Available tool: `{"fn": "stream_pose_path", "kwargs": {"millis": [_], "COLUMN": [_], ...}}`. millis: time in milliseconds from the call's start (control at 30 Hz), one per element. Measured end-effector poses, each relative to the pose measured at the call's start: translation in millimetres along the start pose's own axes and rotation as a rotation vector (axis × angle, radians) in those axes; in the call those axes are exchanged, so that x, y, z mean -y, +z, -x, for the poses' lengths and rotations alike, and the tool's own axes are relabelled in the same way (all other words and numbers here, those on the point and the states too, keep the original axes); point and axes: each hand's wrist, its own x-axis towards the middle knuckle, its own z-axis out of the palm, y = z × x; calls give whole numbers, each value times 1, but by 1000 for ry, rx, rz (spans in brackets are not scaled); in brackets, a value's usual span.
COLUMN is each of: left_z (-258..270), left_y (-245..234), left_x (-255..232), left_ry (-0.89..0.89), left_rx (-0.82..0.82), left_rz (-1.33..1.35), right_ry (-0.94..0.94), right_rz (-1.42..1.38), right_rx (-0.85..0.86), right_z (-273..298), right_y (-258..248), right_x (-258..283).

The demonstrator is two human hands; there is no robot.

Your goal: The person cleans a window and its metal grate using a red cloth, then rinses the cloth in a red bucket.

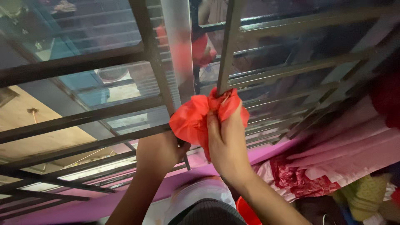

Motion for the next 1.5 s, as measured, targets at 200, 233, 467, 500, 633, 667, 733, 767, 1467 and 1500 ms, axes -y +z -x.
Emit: {"fn": "stream_pose_path", "kwargs": {"millis": [200,233,467,500,633,667,733,767,1467,1500], "left_z": [1,1,3,4,3,3,2,1,-2,-2], "left_y": [1,2,4,4,2,3,3,3,-8,-8], "left_x": [3,4,8,7,8,8,8,8,5,5], "left_ry": [-129,-127,-197,-240,-158,-149,-171,-202,-249,-262], "left_rx": [182,199,263,308,264,231,239,278,402,440], "left_rz": [-38,-56,-101,-78,-136,-110,-95,-104,-98,-128], "right_ry": [175,212,114,215,218,107,60,125,-752,-793], "right_rz": [-321,-365,-128,-217,-335,-245,-154,-152,908,1015], "right_rx": [101,71,85,109,36,46,79,102,-129,-126], "right_z": [-15,-17,-15,-19,-14,-11,-11,-14,-57,-66], "right_y": [-9,-10,-6,-7,-8,-2,0,-3,-78,-81], "right_x": [3,4,2,2,2,0,-2,-3,90,91]}}
